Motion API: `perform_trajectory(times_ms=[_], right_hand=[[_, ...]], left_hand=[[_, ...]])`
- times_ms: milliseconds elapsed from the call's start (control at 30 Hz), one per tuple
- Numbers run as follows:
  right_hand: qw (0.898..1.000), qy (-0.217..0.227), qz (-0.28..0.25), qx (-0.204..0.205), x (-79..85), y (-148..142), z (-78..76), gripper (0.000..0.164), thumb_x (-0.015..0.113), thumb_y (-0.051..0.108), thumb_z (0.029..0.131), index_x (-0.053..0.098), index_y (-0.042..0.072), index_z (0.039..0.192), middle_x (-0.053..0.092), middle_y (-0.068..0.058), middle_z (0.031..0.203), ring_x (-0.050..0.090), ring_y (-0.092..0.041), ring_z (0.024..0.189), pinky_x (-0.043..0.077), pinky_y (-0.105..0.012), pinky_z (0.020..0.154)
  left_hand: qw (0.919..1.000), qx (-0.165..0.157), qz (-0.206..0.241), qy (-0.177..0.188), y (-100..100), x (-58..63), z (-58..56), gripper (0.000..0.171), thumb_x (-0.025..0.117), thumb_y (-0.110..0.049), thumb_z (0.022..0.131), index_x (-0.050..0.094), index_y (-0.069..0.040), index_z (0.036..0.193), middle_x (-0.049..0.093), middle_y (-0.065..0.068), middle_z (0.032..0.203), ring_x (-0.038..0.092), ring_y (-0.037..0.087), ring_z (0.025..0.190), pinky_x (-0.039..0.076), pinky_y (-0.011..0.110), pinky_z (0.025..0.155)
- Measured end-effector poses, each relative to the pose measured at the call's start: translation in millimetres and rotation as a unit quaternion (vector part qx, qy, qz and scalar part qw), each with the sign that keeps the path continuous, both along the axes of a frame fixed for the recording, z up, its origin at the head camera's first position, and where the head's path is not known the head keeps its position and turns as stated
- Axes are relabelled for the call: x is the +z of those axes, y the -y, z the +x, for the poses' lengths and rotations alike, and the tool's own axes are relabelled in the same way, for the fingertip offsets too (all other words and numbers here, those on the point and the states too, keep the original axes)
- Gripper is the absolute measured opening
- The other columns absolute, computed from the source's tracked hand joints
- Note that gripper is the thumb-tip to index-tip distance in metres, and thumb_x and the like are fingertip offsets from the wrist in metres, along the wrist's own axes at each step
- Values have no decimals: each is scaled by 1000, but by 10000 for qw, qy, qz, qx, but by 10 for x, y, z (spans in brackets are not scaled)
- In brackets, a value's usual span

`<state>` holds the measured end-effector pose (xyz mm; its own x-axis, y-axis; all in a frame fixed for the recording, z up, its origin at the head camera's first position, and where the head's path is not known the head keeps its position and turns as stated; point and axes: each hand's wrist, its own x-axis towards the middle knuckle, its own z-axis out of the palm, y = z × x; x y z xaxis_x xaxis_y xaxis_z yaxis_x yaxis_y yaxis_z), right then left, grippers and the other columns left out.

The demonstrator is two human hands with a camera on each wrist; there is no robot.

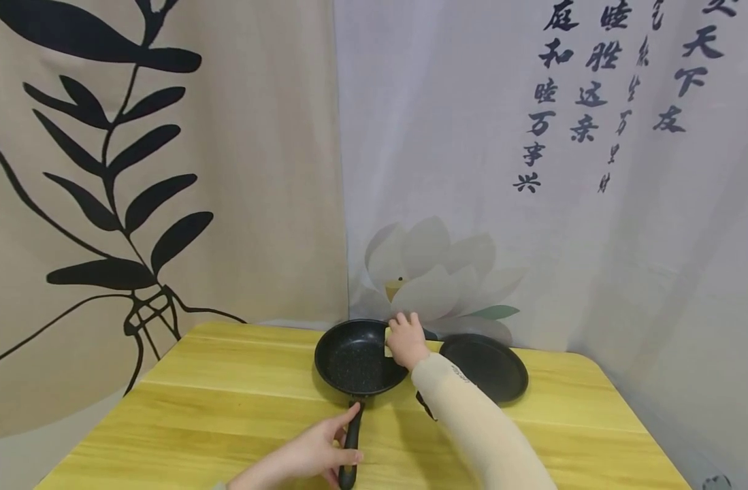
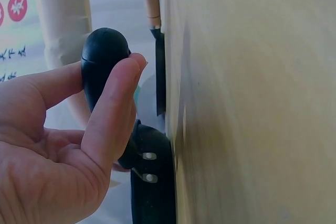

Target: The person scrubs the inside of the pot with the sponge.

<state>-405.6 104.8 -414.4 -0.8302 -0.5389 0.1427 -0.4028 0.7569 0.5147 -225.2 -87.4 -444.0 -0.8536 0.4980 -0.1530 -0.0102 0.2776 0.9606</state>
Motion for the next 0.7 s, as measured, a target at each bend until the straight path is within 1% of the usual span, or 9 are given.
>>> perform_trajectory(times_ms=[133, 233, 300, 467, 700], right_hand=[[9994, 343, 39, -98, 58, -12, -7, 18, 74, 24, 85, 77, 32, 102, 57, 3, 108, 41, -23, 100, 34, -47, 88], [9984, 521, 168, -167, 79, -20, -9, 28, 76, 26, 83, 74, 39, 108, 57, 4, 104, 41, -23, 100, 33, -47, 89], [9977, 588, 256, -207, 99, -17, -2, 31, 77, 28, 82, 73, 41, 110, 57, 5, 105, 41, -23, 100, 33, -47, 89], [9952, 886, 273, -325, 172, 10, 36, 32, 78, 27, 82, 73, 41, 111, 58, 6, 107, 40, -21, 97, 32, -45, 88], [9872, 1446, 212, -640, 270, 66, 109, 32, 74, 24, 83, 73, 38, 113, 59, 6, 113, 38, -20, 95, 28, -42, 86]], left_hand=[[10000, -13, 11, 19, -3, 15, 2, 79, 71, -9, 89, 25, 0, 152, 60, 16, 79, 60, 18, 51, 56, 39, 46], [10000, -21, 34, 33, -4, 22, 6, 79, 71, -9, 89, 24, 0, 152, 60, 16, 79, 60, 18, 51, 56, 38, 47], [10000, -20, 41, 22, -2, 26, 9, 79, 71, -9, 89, 24, 0, 152, 60, 15, 79, 60, 18, 51, 56, 38, 47], [10000, -44, 46, 43, 7, 35, 5, 79, 70, -9, 89, 24, 1, 152, 60, 15, 80, 60, 18, 52, 57, 39, 47], [9999, -74, 45, 80, 17, 24, -7, 79, 71, -10, 90, 24, 1, 152, 61, 15, 80, 60, 18, 52, 57, 38, 48]])
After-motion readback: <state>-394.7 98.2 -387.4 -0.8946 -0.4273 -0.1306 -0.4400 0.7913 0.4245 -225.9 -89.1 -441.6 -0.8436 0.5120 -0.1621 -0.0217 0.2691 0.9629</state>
